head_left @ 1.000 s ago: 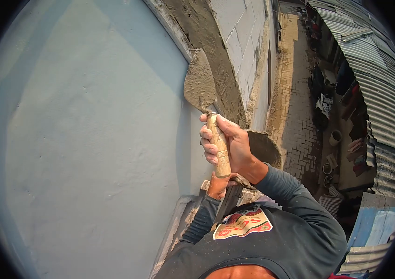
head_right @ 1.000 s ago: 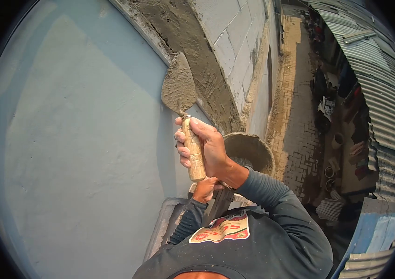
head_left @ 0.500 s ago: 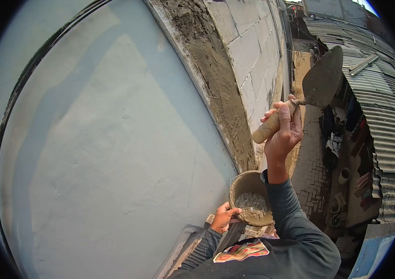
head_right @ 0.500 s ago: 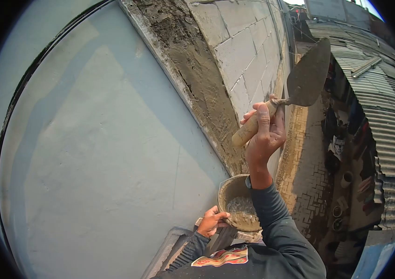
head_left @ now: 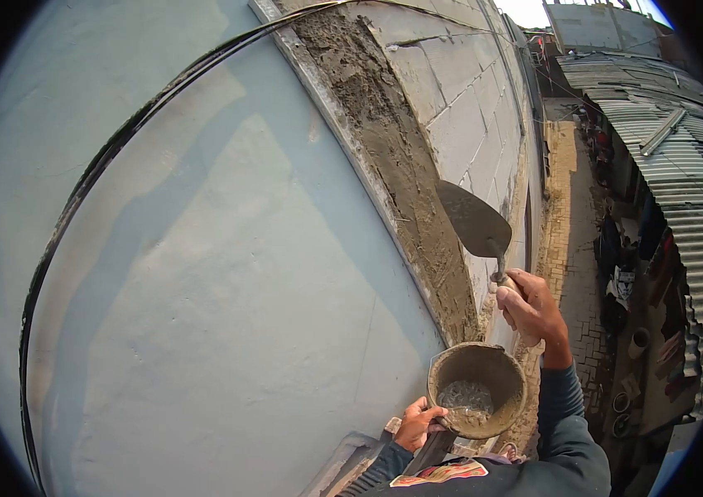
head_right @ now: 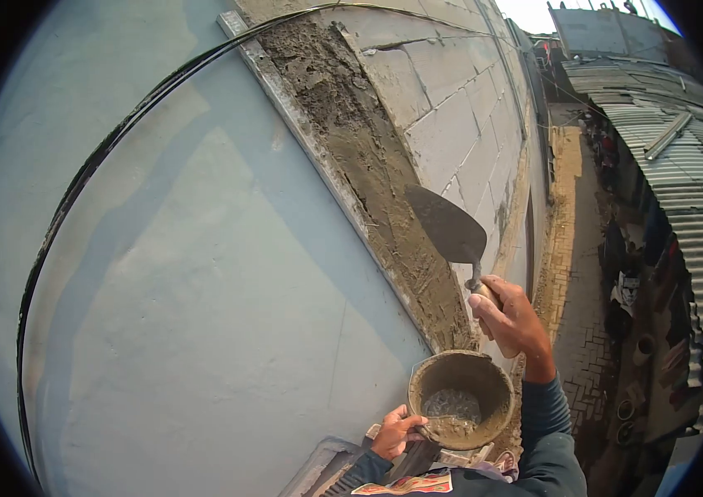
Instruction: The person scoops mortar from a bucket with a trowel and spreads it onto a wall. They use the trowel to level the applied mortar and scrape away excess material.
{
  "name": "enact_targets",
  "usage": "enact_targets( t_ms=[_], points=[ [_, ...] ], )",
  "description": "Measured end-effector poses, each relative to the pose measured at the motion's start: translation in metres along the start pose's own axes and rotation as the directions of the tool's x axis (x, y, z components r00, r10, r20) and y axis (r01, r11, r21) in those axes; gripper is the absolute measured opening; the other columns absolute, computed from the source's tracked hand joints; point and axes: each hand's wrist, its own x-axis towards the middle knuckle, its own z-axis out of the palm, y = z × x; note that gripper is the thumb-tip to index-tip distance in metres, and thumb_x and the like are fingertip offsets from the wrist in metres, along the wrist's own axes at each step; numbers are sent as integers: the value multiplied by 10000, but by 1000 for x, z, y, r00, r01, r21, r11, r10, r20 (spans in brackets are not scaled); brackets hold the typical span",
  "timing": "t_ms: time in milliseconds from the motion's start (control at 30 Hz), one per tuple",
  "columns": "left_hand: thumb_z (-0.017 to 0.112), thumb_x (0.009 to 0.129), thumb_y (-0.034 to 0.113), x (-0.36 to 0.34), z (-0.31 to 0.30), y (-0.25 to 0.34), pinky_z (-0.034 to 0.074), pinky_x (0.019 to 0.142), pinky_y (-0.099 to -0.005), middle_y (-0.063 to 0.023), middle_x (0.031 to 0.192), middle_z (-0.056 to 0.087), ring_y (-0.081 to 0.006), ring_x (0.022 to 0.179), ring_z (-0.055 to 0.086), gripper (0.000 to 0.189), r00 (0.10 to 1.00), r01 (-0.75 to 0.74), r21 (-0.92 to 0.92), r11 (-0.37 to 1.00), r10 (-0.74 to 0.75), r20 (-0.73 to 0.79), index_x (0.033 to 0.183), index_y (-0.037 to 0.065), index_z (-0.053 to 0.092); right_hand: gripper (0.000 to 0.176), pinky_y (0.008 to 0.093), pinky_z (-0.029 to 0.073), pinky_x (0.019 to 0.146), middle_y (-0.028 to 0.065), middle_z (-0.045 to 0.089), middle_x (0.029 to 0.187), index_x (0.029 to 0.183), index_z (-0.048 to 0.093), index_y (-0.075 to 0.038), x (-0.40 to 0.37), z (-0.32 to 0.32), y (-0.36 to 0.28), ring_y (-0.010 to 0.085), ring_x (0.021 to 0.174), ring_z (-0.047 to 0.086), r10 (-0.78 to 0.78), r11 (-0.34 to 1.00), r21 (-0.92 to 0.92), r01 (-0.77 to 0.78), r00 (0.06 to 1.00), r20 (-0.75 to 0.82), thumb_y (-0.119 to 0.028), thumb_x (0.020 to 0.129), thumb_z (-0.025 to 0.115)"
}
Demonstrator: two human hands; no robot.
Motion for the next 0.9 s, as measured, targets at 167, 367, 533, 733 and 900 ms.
enact_targets(
  t_ms=[167,367,533,733,900],
  points=[
    [687,824,54,7,-3,0,580,742,-379,-78,948,671,-190,834,675,227,999,32,-57,998,-30,32,1011,70,558,296,284,452,458,45,529,641,973,587,87,-47,-42,2,110,486,550,94,946,-324,-25,975,200,-205,928,613],
    [668,832,35,16,8,-5,593,715,-353,-96,945,658,-193,815,678,238,997,34,-31,999,-31,69,1022,35,524,288,240,430,439,51,561,781,1136,541,51,7,-1,19,86,520,512,-25,971,236,31,999,-28,-198,1002,491],
    [661,839,28,13,12,-11,591,709,-352,-91,948,660,-191,816,678,237,998,12,-17,1000,-11,64,1032,39,524,312,231,440,427,40,560,767,1069,560,23,97,20,-17,83,529,528,-49,970,233,73,993,-108,-271,1017,468],
    [680,830,40,-8,19,0,592,674,-345,-81,868,660,-183,749,677,193,998,-5,-122,993,12,62,923,71,515,396,248,455,445,29,552,738,979,584,-7,172,21,-55,83,522,519,-175,875,462,143,984,27,-373,1019,437],
    [708,811,62,-6,14,-2,588,670,-335,-57,857,665,-157,744,674,192,1000,29,-103,994,-27,16,923,64,553,428,265,427,435,22,512,663,928,584,-19,237,18,-85,93,501,479,-334,932,-99,347,934,128,-387,1027,391]
  ],
)
